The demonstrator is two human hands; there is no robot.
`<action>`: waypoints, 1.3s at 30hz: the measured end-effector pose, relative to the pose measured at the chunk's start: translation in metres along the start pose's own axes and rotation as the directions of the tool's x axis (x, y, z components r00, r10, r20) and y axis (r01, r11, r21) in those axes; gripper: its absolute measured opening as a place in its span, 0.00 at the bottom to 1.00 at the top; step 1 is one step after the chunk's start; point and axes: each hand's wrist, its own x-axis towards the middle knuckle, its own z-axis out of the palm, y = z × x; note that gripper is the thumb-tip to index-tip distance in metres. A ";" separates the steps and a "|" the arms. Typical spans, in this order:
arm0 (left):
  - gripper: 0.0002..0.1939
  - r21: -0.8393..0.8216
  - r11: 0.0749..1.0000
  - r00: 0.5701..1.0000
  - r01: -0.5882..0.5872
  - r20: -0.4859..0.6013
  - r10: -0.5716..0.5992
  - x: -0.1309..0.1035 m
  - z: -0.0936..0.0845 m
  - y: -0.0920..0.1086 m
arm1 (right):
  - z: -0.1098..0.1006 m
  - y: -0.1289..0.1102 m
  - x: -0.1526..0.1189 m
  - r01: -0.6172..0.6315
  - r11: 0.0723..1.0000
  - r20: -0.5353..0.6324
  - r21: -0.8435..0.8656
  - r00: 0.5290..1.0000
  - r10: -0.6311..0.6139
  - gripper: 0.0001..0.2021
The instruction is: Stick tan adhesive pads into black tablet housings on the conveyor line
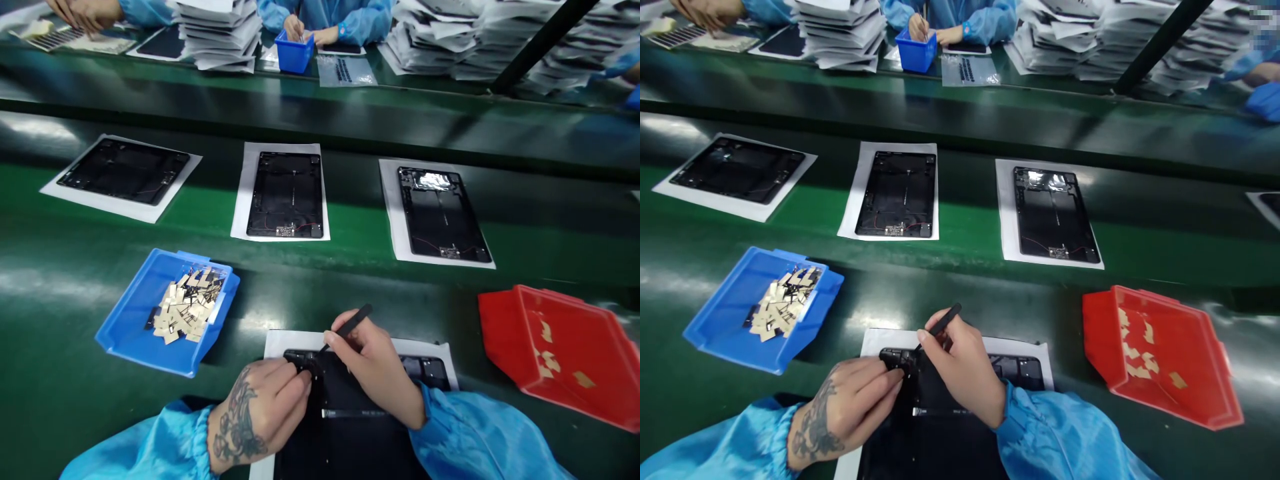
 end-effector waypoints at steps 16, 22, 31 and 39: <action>0.08 0.037 0.999 0.999 0.012 -0.040 -0.010 0.002 0.000 0.003 | 0.002 0.005 -0.003 0.048 0.999 -0.045 -0.020 0.998 -0.049 0.03; 0.14 0.146 0.989 0.999 0.037 -0.028 -0.033 0.002 0.001 0.002 | 0.002 0.004 -0.004 0.044 0.999 -0.034 -0.012 0.998 -0.045 0.04; 0.17 0.240 0.971 1.000 0.005 -0.009 -0.003 0.000 0.003 0.005 | 0.003 0.003 -0.005 0.081 0.996 -0.044 -0.032 0.996 -0.082 0.03; 0.17 0.271 0.962 1.000 -0.006 0.010 0.004 -0.001 0.004 0.005 | 0.003 0.003 -0.008 0.137 0.985 -0.069 -0.101 0.987 -0.145 0.03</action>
